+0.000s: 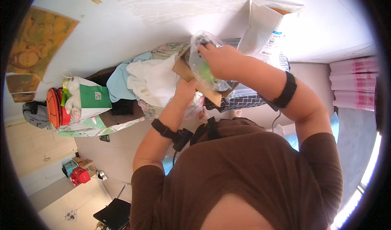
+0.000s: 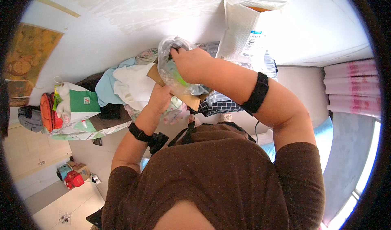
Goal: The person washes their hands, moves a box on a shelf to retrieve a brown paper bag, unfolds the bag to check its contents including a small cloth, and then looks at a package inside a plastic bag.
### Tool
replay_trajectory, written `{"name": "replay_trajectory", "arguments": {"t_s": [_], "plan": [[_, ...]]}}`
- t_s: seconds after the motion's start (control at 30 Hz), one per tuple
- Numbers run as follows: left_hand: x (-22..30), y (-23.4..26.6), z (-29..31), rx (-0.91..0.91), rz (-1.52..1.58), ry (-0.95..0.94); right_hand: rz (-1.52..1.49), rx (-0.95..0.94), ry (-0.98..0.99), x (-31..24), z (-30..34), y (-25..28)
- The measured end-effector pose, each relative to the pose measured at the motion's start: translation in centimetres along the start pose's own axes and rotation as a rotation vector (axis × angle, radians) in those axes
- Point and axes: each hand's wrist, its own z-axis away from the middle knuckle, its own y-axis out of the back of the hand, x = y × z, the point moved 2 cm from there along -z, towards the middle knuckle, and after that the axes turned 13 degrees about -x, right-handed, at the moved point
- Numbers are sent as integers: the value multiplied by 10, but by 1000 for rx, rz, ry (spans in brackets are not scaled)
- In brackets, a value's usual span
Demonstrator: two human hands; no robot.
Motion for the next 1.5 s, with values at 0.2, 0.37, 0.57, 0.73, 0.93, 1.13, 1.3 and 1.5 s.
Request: {"name": "replay_trajectory", "arguments": {"t_s": [0.2,0.37,0.57,0.73,0.93,1.13,1.3,1.5], "plan": [[5,9,1,48,62,-44,-115,172,271,-6,77,2],[6,10,3,40,85,-49,-316,400,426,8,123,-4],[11,8,7,83,42,45,-237,617,380,25,153,2],[19,3,7,211,28,71,-138,812,418,28,167,7],[13,20,19,210,81,108,-421,859,455,33,169,11],[81,-8,48,546,-603,-516,-586,889,564,33,164,16],[143,-100,47,-117,-388,-176,-734,757,836,21,159,36],[120,-120,50,-370,-182,180,-1141,767,712,15,136,42]]}}
